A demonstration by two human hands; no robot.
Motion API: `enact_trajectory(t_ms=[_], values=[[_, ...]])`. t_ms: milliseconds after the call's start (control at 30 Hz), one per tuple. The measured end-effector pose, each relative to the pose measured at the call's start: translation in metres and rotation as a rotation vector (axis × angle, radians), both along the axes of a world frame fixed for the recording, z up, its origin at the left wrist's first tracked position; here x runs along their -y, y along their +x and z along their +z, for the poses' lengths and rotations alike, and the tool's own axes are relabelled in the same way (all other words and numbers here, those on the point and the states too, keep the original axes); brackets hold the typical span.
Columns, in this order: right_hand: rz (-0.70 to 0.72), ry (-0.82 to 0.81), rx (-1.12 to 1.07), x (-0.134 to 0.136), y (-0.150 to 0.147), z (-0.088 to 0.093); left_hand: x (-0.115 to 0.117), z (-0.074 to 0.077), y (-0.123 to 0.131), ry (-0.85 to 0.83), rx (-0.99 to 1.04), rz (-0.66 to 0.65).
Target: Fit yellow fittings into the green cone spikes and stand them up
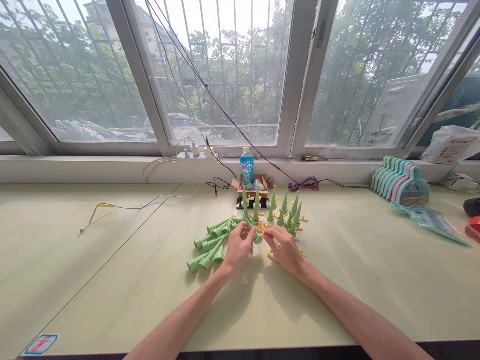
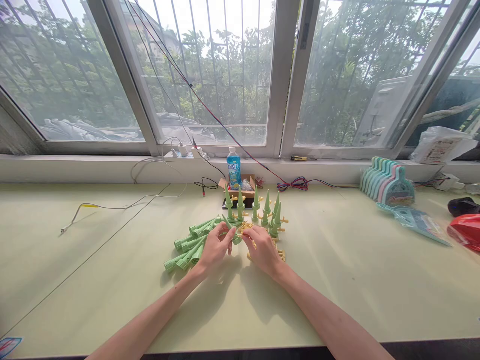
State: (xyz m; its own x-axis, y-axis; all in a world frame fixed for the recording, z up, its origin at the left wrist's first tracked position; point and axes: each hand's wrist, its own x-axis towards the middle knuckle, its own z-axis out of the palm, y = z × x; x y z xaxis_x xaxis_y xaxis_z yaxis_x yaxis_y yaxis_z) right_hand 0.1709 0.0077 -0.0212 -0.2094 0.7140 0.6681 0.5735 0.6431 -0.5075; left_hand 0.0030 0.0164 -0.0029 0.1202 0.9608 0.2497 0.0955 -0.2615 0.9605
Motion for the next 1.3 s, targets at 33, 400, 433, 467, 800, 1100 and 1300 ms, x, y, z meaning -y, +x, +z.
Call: enact_trajectory(t_ms=[33, 400, 433, 467, 800, 1100, 1300], values=[[-0.001, 0.000, 0.000, -0.0001, 0.0000, -0.0001, 0.0005, 0.0003, 0.0001, 0.003, -0.006, 0.003], [-0.003, 0.002, 0.008, -0.0003, 0.0001, -0.0005, 0.0059, 0.0060, 0.0009, 0.020, -0.088, 0.039], [-0.001, 0.001, 0.009, -0.0006, 0.0002, -0.0010, 0.0062, 0.0063, 0.0011, 0.026, -0.103, 0.043], [0.003, 0.000, 0.009, -0.0008, 0.0003, -0.0017, 0.0064, 0.0066, 0.0012, 0.033, -0.118, 0.047], [0.029, 0.010, 0.004, -0.0015, 0.0010, -0.0042, 0.0072, 0.0041, 0.0016, 0.044, -0.167, 0.031], [0.021, -0.004, 0.014, -0.0034, 0.0016, -0.0051, 0.0086, 0.0024, 0.0036, 0.069, -0.156, 0.026], [0.014, -0.037, 0.019, -0.0041, 0.0023, -0.0061, 0.0084, -0.0019, 0.0046, 0.097, -0.141, -0.034]])
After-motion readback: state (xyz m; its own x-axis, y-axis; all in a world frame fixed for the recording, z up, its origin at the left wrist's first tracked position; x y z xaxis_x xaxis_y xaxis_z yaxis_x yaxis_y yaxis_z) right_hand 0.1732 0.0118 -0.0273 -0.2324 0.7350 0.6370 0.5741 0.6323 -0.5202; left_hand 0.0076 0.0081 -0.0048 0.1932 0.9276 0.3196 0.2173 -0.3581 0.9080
